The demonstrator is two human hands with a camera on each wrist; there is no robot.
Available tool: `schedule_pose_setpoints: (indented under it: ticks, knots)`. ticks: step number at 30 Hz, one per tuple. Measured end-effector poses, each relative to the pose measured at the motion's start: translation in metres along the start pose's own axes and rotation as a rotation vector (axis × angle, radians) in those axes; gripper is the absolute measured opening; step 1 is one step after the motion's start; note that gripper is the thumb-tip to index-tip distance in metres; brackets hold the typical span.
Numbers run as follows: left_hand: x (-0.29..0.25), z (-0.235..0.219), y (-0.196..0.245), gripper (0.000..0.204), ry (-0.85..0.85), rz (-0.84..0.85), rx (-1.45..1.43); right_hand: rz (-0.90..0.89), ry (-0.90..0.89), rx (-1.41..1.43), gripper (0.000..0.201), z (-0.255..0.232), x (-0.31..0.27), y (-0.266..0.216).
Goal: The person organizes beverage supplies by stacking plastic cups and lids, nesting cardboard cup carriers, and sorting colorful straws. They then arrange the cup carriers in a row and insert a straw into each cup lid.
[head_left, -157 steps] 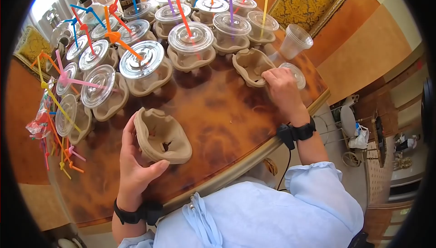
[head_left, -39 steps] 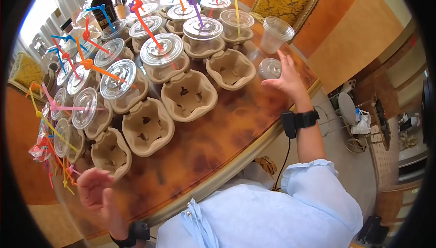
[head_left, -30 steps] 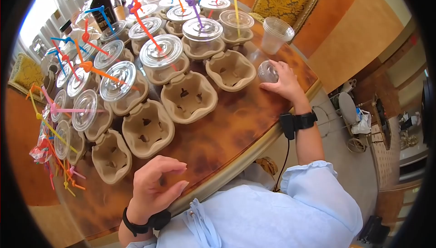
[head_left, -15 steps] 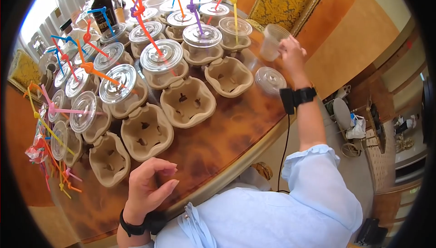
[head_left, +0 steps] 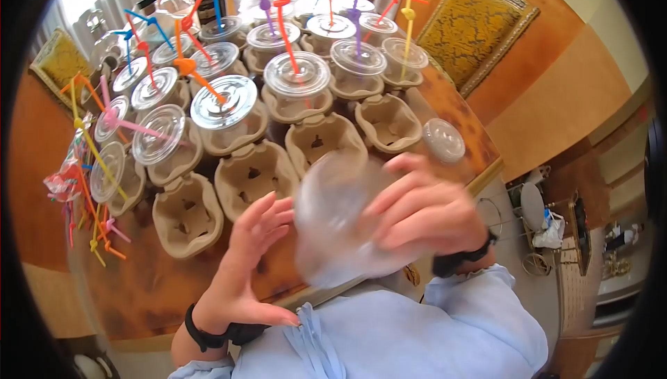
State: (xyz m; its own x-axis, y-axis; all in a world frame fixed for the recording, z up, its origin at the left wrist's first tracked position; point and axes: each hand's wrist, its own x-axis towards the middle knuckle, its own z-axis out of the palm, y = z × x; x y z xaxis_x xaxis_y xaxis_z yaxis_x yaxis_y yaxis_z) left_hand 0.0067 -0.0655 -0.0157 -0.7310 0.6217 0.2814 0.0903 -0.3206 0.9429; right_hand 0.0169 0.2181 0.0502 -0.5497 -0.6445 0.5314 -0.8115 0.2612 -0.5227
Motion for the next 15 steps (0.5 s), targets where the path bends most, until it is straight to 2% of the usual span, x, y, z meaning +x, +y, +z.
schedule_pose_setpoints:
  ticks: [1,2,4,5,7,10,15]
  knots:
    - [0.0,0.002,0.0,0.115,-0.036,-0.004,-0.013,-0.046,-0.061,-0.006,0.004,0.018,0.01,0.002]
    - [-0.004,0.007,0.001,0.117,0.009,-0.076,-0.078,-0.089,-0.12,-0.017,0.004,0.033,0.017,0.003]
    - [-0.011,-0.01,-0.009,0.12,-0.032,-0.123,0.191,-0.082,-0.127,0.105,0.008,0.053,0.022,0.001]
    - [-0.012,-0.009,-0.006,0.119,0.024,-0.119,0.14,-0.074,-0.13,0.165,0.011,0.058,0.023,0.001]
    - [-0.012,-0.004,0.0,0.117,0.131,-0.116,0.03,-0.075,-0.13,0.194,0.013,0.059,0.021,0.004]
    - [-0.01,-0.006,-0.007,0.115,0.103,-0.031,0.102,-0.054,-0.117,0.154,0.016,0.056,0.018,0.002]
    - [-0.008,-0.009,-0.005,0.11,0.076,-0.005,0.193,-0.039,-0.011,0.123,0.008,0.052,0.017,0.0]
